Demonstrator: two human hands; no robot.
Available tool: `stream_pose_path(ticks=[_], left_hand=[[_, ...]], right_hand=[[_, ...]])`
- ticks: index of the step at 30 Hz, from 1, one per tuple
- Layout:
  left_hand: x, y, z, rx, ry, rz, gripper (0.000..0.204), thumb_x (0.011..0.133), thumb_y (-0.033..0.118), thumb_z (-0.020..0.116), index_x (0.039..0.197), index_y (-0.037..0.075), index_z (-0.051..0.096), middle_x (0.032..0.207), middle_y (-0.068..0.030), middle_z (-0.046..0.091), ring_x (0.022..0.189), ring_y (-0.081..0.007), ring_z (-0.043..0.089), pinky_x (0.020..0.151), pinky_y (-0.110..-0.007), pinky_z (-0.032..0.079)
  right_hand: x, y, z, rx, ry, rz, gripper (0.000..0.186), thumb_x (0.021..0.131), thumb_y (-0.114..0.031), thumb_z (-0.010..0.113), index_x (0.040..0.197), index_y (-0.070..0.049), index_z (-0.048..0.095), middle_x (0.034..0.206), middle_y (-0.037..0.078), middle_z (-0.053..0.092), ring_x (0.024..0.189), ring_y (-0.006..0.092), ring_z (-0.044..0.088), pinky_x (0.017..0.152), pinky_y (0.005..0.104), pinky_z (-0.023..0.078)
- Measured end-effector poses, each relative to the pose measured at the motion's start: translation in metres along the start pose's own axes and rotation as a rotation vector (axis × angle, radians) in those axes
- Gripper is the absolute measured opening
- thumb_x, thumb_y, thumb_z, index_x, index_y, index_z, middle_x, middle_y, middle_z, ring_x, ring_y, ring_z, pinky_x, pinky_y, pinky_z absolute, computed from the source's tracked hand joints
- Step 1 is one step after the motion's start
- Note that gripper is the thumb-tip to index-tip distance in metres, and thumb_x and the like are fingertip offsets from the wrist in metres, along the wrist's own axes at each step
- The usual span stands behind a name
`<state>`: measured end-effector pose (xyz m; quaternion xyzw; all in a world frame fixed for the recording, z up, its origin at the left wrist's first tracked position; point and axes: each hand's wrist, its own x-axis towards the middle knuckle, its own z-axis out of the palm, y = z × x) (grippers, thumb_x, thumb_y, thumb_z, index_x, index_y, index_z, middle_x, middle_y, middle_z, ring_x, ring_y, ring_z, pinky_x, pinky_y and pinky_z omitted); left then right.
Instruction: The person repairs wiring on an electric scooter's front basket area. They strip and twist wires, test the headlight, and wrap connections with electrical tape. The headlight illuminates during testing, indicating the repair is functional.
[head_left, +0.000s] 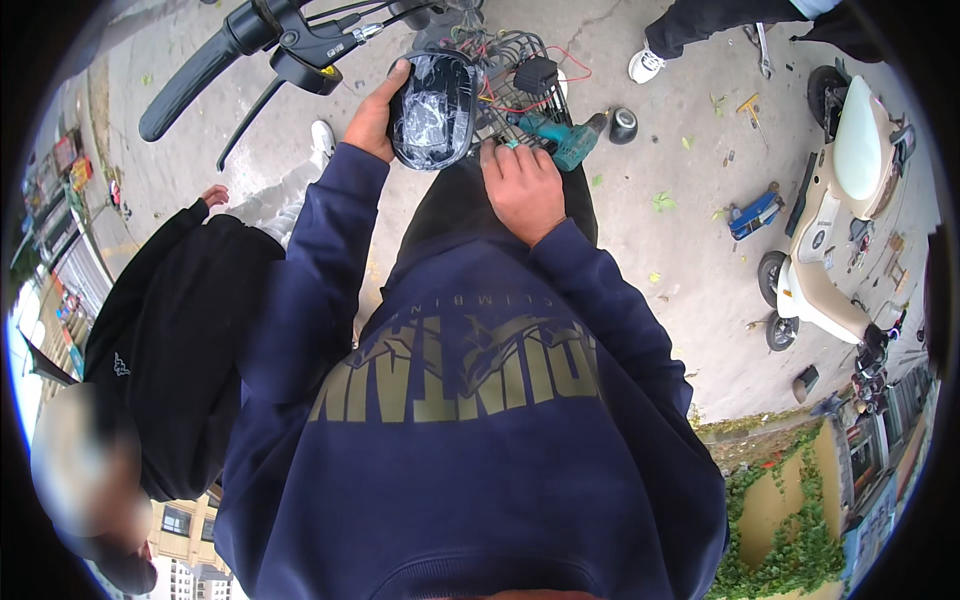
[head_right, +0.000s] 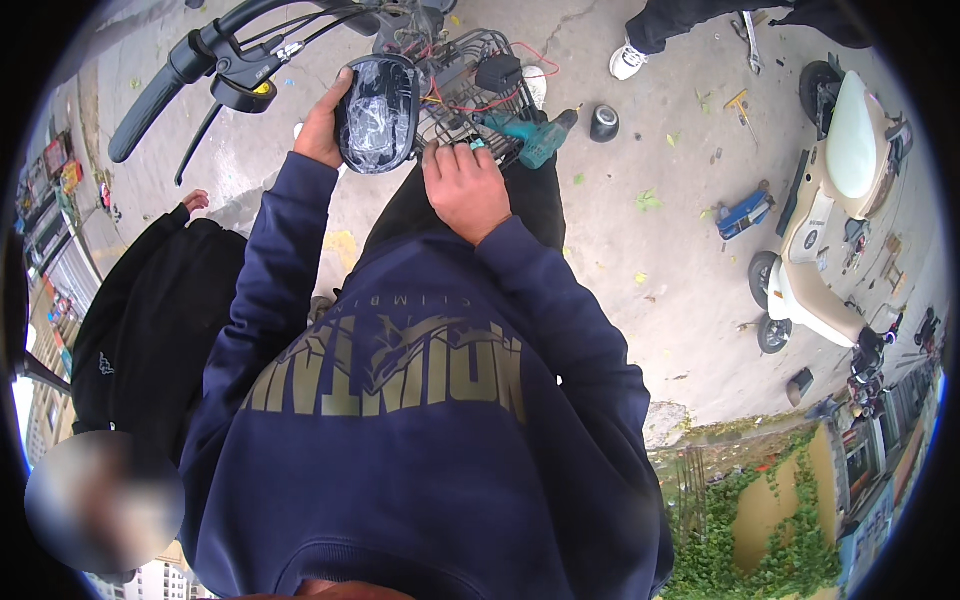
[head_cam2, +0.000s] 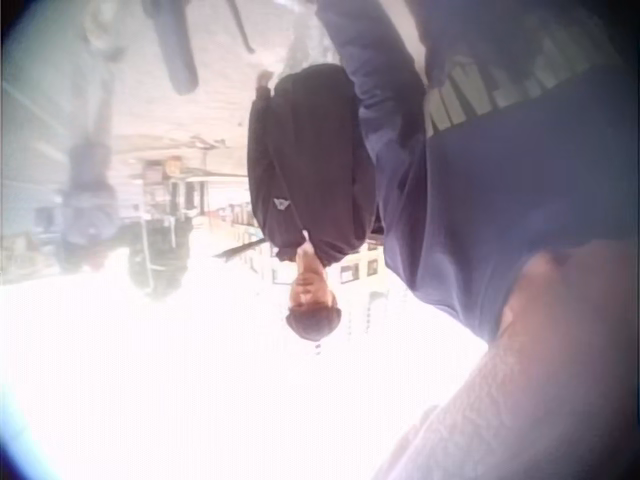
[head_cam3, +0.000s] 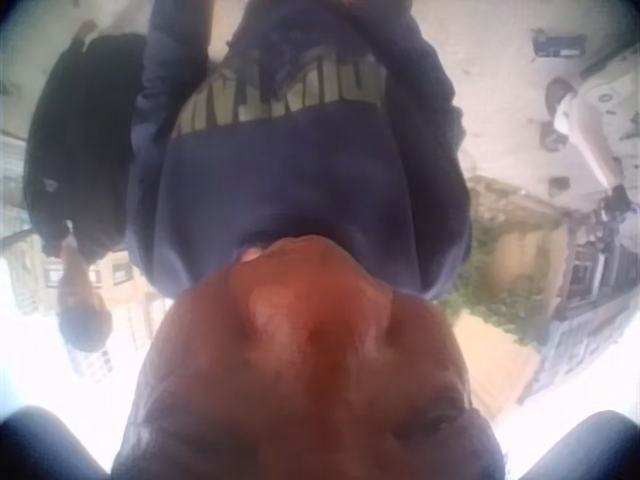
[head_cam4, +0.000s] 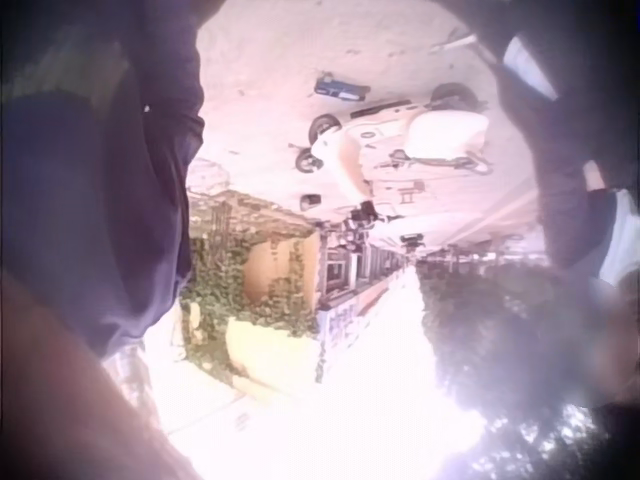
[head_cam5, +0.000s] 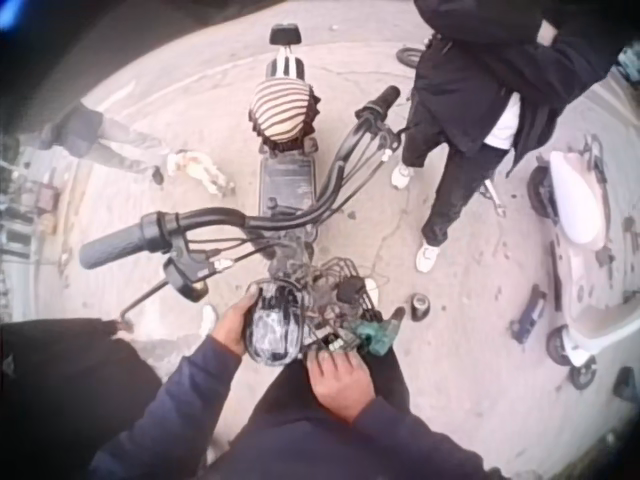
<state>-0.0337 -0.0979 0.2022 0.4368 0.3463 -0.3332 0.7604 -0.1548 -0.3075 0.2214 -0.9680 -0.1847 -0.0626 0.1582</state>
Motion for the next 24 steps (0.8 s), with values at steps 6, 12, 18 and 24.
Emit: stream_pose_path(ticks=[6,12,18,24], left_hand=[[-0.002,0.001,0.003,0.006,0.010,0.003,0.039,0.097,0.036,0.065,0.117,0.003,0.066,0.107,-0.0087,0.073,0.092,-0.0193,0.071,0.086,-0.034,0.056],[-0.002,-0.001,-0.003,0.046,0.010,0.025,0.040,0.096,0.037,0.065,0.116,0.003,0.066,0.106,-0.0085,0.073,0.092,-0.0187,0.070,0.086,-0.033,0.056],[-0.008,-0.002,0.001,0.052,-0.011,0.016,0.042,0.097,0.038,0.064,0.119,0.002,0.064,0.109,-0.0103,0.072,0.095,-0.0202,0.070,0.087,-0.034,0.056],[-0.012,0.001,-0.004,0.137,0.001,0.084,0.047,0.095,0.033,0.068,0.127,0.000,0.060,0.117,-0.0092,0.069,0.104,-0.0182,0.066,0.092,-0.033,0.052]], right_hand=[[-0.006,-0.002,0.006,0.174,-0.016,0.097,0.027,0.081,-0.016,0.070,0.105,-0.006,0.066,0.083,0.004,0.056,0.079,0.0203,0.062,0.068,0.0333,0.049],[-0.005,-0.008,0.004,0.473,-0.008,0.233,0.020,0.085,-0.019,0.071,0.099,-0.005,0.067,0.084,0.007,0.059,0.077,0.0248,0.063,0.066,0.0372,0.053],[-0.012,-0.012,0.005,0.667,-0.050,0.366,0.016,0.087,-0.019,0.070,0.092,-0.004,0.067,0.081,0.009,0.059,0.074,0.0294,0.063,0.063,0.0398,0.051],[-0.010,-0.013,0.002,0.691,-0.046,0.409,0.016,0.087,-0.020,0.070,0.093,-0.005,0.069,0.082,0.009,0.061,0.076,0.0307,0.064,0.064,0.0408,0.052]])
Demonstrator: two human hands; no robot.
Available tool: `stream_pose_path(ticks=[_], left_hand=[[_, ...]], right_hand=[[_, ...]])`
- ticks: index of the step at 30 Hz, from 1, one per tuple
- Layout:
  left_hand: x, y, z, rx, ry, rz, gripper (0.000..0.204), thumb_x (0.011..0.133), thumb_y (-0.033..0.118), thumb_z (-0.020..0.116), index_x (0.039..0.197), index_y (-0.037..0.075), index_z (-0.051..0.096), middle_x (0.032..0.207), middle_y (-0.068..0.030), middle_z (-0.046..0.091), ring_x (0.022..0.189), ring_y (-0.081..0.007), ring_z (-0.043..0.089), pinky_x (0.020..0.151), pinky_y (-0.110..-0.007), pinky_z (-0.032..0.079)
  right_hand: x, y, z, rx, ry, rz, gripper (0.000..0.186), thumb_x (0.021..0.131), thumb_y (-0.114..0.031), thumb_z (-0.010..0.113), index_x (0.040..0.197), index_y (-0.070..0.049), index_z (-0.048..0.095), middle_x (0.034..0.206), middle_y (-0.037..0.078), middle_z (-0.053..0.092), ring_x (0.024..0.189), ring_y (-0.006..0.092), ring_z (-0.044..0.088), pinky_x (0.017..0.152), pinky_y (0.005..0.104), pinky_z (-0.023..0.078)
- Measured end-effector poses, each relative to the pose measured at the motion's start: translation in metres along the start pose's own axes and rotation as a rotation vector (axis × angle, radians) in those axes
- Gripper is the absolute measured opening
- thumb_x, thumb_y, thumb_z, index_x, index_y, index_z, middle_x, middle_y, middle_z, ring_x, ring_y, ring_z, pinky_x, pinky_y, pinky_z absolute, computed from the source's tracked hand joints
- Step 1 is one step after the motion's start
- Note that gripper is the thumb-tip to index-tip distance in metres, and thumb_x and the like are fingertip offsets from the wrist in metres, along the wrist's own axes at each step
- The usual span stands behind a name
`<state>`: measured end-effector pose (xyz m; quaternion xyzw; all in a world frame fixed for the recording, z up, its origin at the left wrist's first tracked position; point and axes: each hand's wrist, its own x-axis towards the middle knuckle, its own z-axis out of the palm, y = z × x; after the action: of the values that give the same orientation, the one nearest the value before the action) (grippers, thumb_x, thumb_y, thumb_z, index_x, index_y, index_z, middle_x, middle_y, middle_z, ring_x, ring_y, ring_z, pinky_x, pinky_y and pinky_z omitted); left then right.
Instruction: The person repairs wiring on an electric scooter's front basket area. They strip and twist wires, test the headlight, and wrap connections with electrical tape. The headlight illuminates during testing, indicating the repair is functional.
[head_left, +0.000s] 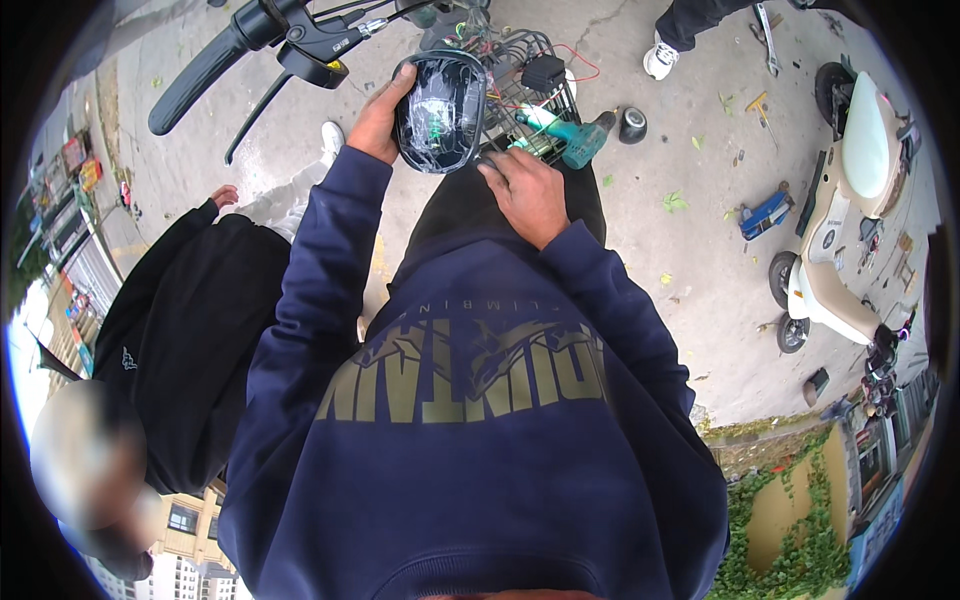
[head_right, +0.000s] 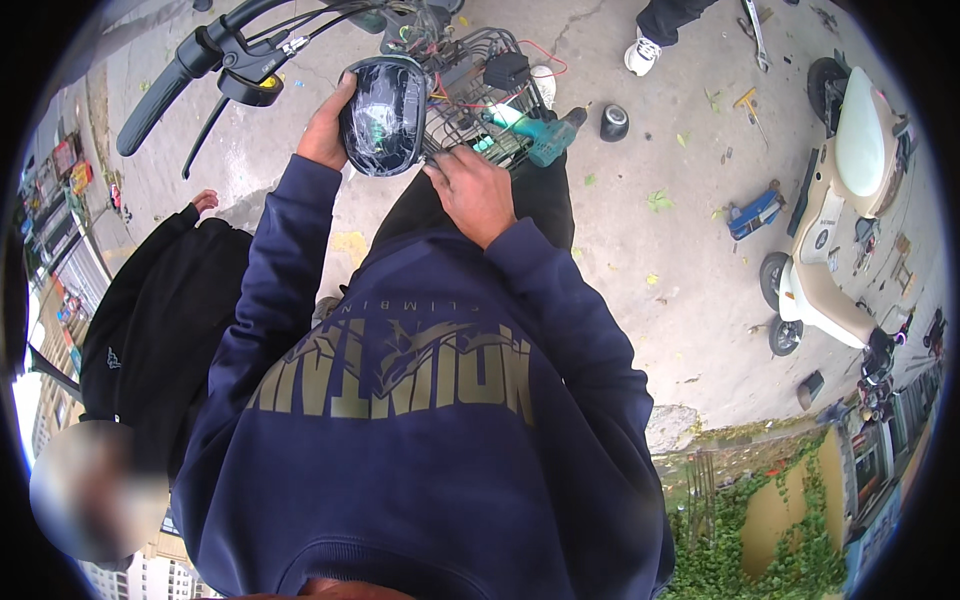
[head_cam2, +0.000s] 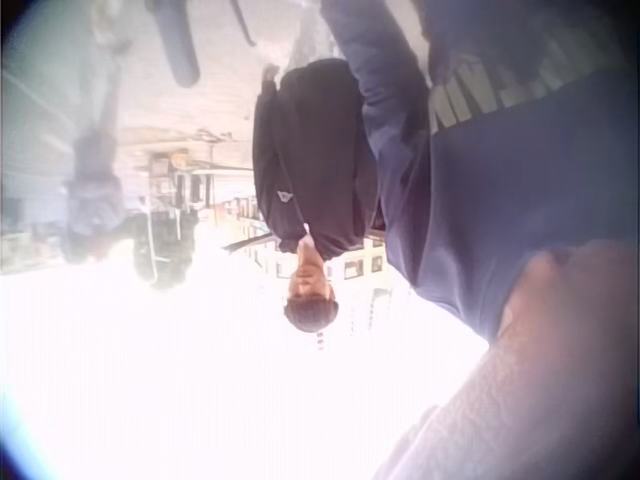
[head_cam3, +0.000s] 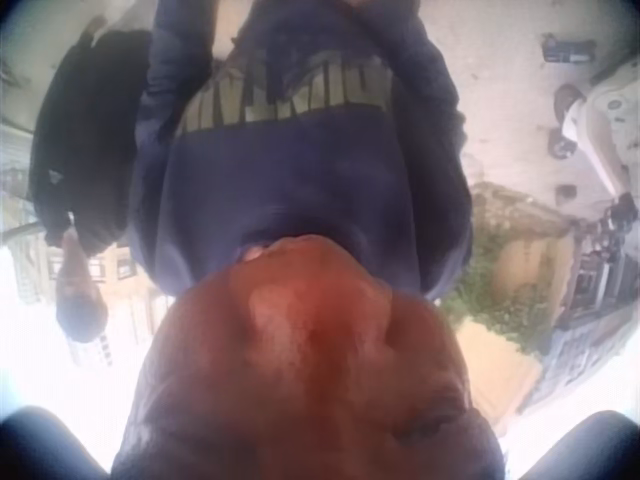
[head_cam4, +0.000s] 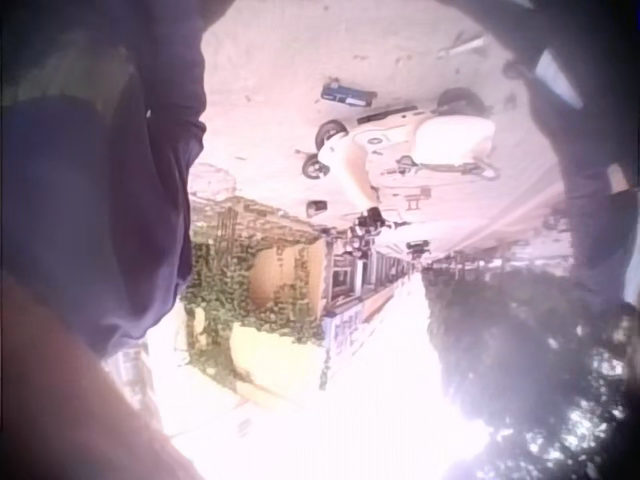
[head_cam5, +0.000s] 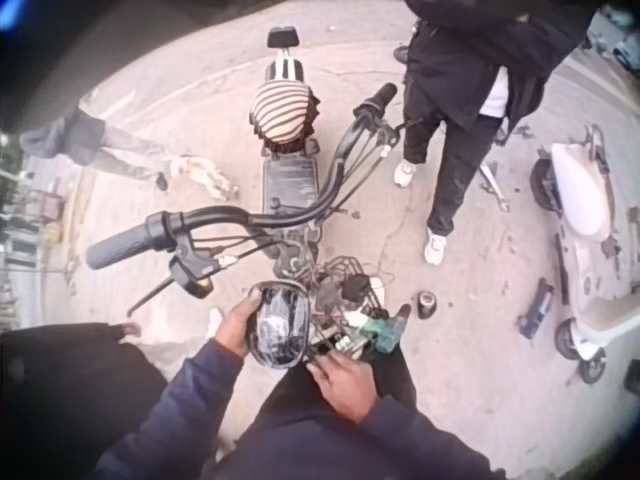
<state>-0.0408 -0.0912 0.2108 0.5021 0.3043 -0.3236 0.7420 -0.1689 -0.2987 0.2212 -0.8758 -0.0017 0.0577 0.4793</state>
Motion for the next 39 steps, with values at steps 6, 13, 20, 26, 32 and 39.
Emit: stream_pose_path(ticks=[6,13,20,26,32,39], left_hand=[[-0.025,0.015,-0.027,0.575,-0.362,0.217,0.063,0.076,0.010,0.085,0.131,0.000,0.055,0.123,-0.0067,0.062,0.113,-0.0157,0.058,0.101,-0.031,0.045],[-0.046,0.000,-0.003,1.159,-0.361,0.638,0.059,0.064,0.000,0.085,0.118,0.009,0.062,0.125,-0.0114,0.054,0.122,-0.0297,0.051,0.105,-0.039,0.043],[-0.046,-0.003,-0.005,1.166,-0.359,0.580,0.056,0.067,0.000,0.083,0.119,0.008,0.061,0.130,-0.0132,0.050,0.124,-0.0322,0.050,0.105,-0.040,0.044],[-0.044,-0.002,-0.003,1.219,-0.379,0.589,0.055,0.068,-0.001,0.081,0.118,0.009,0.061,0.131,-0.0138,0.050,0.126,-0.0333,0.049,0.105,-0.040,0.044],[-0.043,-0.006,-0.004,1.249,-0.363,0.600,0.055,0.067,-0.004,0.080,0.117,0.010,0.062,0.134,-0.0146,0.049,0.128,-0.0345,0.049,0.105,-0.040,0.045],[-0.037,-0.017,-0.003,1.366,-0.353,0.659,0.057,0.063,-0.008,0.079,0.115,0.011,0.064,0.136,-0.0142,0.049,0.130,-0.0344,0.049,0.105,-0.040,0.045]], right_hand=[[-0.003,0.025,0.010,-0.088,0.016,0.063,0.031,0.087,-0.018,0.069,0.116,-0.008,0.067,0.099,0.009,0.066,0.089,0.0314,0.065,0.073,0.0411,0.054],[0.002,0.061,0.029,0.414,-0.168,0.534,0.045,0.096,-0.017,0.061,0.135,0.004,0.053,0.119,0.019,0.068,0.107,0.0262,0.067,0.092,0.0347,0.051],[0.006,0.064,0.038,0.746,-0.050,0.765,0.036,0.099,-0.021,0.061,0.126,0.003,0.060,0.112,0.010,0.066,0.095,0.0173,0.064,0.082,0.0304,0.052],[0.021,0.046,0.020,0.963,0.137,0.851,0.033,0.096,-0.017,0.065,0.122,0.002,0.060,0.108,0.008,0.064,0.093,0.0161,0.062,0.082,0.0303,0.051],[0.035,0.059,0.028,0.657,0.308,0.568,0.030,0.094,-0.015,0.067,0.117,0.004,0.062,0.104,0.008,0.066,0.090,0.0161,0.061,0.080,0.0294,0.049],[0.015,0.060,0.050,1.008,0.061,0.893,0.028,0.098,-0.022,0.063,0.115,0.001,0.063,0.101,0.005,0.067,0.085,0.0119,0.062,0.073,0.0285,0.052]])
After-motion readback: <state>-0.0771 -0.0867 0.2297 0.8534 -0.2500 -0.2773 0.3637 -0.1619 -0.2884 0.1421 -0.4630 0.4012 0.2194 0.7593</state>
